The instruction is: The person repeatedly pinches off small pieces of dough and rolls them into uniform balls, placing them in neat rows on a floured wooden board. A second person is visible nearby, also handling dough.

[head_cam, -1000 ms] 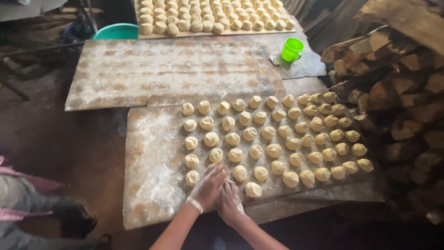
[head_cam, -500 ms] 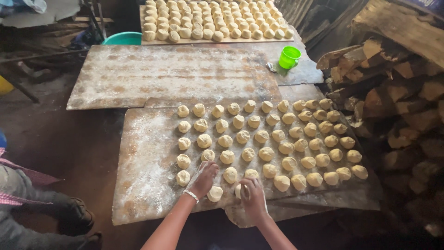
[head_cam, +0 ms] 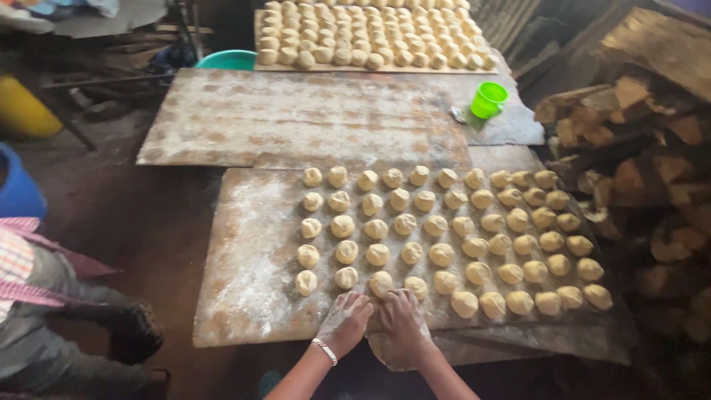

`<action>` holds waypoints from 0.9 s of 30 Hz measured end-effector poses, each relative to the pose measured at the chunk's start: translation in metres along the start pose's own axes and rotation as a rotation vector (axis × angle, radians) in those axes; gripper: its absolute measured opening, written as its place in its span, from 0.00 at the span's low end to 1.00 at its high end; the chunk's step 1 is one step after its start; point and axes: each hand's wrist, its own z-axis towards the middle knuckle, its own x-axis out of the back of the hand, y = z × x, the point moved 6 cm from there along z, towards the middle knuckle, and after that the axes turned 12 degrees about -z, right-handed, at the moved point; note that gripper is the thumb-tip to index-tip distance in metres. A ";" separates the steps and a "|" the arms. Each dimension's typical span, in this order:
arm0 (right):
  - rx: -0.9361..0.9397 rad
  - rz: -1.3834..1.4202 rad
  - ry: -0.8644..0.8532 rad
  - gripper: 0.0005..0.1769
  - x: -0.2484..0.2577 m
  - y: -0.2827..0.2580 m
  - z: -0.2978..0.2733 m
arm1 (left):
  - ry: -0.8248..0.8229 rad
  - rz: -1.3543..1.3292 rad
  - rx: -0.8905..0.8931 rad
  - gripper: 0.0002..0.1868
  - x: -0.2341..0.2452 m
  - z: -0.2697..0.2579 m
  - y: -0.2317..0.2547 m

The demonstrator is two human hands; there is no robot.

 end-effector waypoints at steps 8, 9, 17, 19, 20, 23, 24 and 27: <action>-0.049 0.019 0.382 0.27 0.026 -0.008 -0.008 | 0.338 -0.183 -0.103 0.22 0.049 -0.010 0.009; -0.066 0.015 0.360 0.25 0.023 -0.009 -0.010 | 0.401 -0.240 -0.033 0.21 0.059 -0.012 0.000; -0.029 0.099 0.368 0.22 0.017 -0.046 0.005 | 0.773 -0.378 0.526 0.18 0.141 -0.083 -0.111; -0.027 0.115 0.350 0.19 0.012 -0.067 0.015 | 0.782 -0.336 0.555 0.19 0.158 -0.101 -0.126; -0.006 0.129 0.352 0.19 0.011 -0.077 0.021 | 0.786 -0.381 0.582 0.19 0.163 -0.106 -0.131; 0.024 0.160 0.358 0.18 0.006 -0.109 0.047 | 0.769 -0.503 0.654 0.19 0.182 -0.114 -0.147; 0.011 0.162 0.348 0.17 0.003 -0.120 0.053 | 0.745 -0.536 0.682 0.19 0.185 -0.116 -0.150; 0.041 0.219 0.304 0.17 -0.007 -0.158 0.069 | 0.691 -0.599 0.720 0.18 0.202 -0.123 -0.163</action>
